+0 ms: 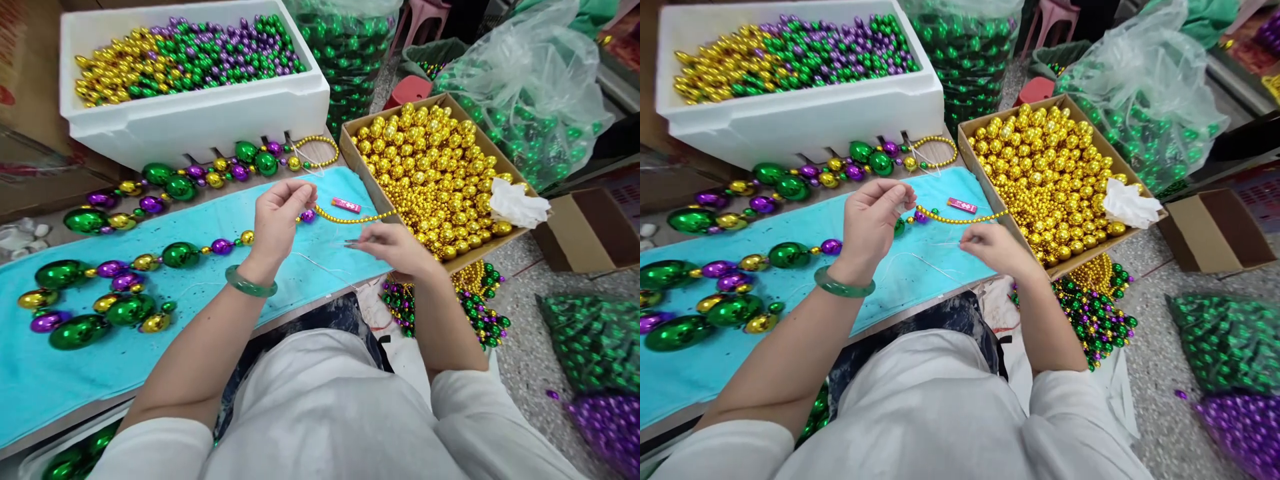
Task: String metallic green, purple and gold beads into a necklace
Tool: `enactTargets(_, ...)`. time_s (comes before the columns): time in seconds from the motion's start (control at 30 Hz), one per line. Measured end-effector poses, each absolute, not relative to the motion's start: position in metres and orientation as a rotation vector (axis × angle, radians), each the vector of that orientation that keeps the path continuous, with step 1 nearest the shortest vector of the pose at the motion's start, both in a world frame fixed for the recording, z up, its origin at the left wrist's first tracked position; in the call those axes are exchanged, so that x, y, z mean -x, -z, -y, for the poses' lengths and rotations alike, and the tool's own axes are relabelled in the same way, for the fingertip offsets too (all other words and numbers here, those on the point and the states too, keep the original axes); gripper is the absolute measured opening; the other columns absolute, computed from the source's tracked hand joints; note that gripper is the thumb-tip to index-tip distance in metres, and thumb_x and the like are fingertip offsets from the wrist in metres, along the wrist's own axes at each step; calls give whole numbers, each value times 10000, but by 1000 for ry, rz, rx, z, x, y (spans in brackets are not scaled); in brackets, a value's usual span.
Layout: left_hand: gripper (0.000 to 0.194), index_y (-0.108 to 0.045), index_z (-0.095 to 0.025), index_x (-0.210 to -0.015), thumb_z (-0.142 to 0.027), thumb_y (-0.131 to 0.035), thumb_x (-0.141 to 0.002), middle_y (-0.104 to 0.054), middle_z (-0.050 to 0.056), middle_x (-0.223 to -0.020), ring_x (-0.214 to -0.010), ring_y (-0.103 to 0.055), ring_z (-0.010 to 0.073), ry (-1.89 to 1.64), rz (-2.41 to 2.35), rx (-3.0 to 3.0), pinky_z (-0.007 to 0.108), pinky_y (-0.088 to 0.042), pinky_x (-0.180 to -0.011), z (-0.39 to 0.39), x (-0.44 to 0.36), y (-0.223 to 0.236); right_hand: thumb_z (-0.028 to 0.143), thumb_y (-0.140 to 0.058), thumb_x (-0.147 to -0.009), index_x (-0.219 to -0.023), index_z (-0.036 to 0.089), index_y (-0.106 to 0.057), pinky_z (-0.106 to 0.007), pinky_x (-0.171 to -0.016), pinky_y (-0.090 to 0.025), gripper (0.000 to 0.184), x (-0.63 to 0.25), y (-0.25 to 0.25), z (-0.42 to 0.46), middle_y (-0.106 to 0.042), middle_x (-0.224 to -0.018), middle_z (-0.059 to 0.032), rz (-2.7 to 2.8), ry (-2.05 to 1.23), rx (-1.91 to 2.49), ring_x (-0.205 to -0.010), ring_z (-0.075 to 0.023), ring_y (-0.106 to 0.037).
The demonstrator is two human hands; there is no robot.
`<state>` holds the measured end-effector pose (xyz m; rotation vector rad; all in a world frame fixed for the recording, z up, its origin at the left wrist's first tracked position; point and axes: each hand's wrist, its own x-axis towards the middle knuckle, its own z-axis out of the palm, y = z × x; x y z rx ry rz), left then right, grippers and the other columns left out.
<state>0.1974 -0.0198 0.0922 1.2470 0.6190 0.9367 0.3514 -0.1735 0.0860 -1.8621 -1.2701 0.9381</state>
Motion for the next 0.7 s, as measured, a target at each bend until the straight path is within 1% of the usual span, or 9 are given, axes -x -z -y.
enactTargets(0.07,74,-687,-187,-756,-242,-721,-792,-654,21,-763,-744,-612,123,-935,-641,-1234,285,-516,-742,19,-198,-91,328,-673,-822,-777,201,-669,-251,-514,-367,135,-368,-113,213,-587,-630,15,1111,-921,1774,-551,-99,-491)
enactTargets(0.13,76,-683,-191,-747,-235,-725,-793,-649,18,-757,-749,-612,128,-928,-652,-1222,286,-516,-736,20,-200,-90,363,-719,-793,-772,222,-672,-257,-479,-349,150,-382,-135,252,-567,-613,18,976,-831,1773,-521,-95,-474)
enactTargets(0.27,96,-689,-216,-727,-274,-750,-771,-652,15,-747,-749,-609,144,-909,-634,-1234,296,-524,-718,23,-204,-86,385,-756,-788,-710,240,-694,-320,-513,-398,176,-399,-162,310,-598,-608,-45,1069,-789,1729,-562,-122,-542)
enactTargets(0.33,98,-698,-222,-739,-300,-749,-769,-659,15,-753,-741,-607,145,-907,-602,-1255,298,-528,-710,24,-204,-84,392,-736,-802,-715,248,-722,-346,-534,-433,169,-402,-163,321,-642,-625,-83,1192,-831,1829,-591,-153,-587)
enactTargets(0.43,99,-716,-225,-783,-324,-724,-784,-673,18,-775,-736,-607,145,-873,-588,-1292,294,-527,-695,28,-203,-84,377,-724,-783,-812,270,-755,-358,-556,-471,115,-396,-149,306,-711,-756,-79,1159,-657,2089,-657,-189,-624)
enactTargets(0.47,99,-723,-226,-794,-324,-717,-787,-679,21,-793,-748,-612,150,-862,-598,-1309,295,-526,-693,30,-202,-84,362,-723,-776,-834,269,-752,-352,-565,-477,114,-390,-141,293,-714,-792,-66,1087,-542,2101,-685,-191,-626)
enactTargets(0.53,80,-736,-228,-796,-305,-722,-781,-692,30,-856,-832,-630,170,-867,-620,-1366,309,-530,-737,34,-202,-85,321,-703,-788,-848,253,-738,-331,-591,-487,97,-374,-127,261,-697,-836,-47,937,-404,1936,-742,-181,-625)
enactTargets(0.63,29,-751,-231,-778,-256,-740,-769,-696,39,-991,-1045,-618,211,-903,-599,-1494,360,-501,-919,40,-201,-89,294,-629,-843,-937,240,-720,-290,-568,-472,141,-343,-109,206,-669,-870,-39,819,-556,1616,-735,-152,-609)
enactTargets(0.7,29,-755,-231,-785,-241,-727,-785,-685,44,-1062,-1148,-584,228,-903,-568,-1554,383,-462,-1001,44,-200,-91,315,-643,-828,-1069,234,-689,-266,-543,-460,258,-325,-100,172,-666,-931,-43,809,-768,1457,-730,-138,-602)
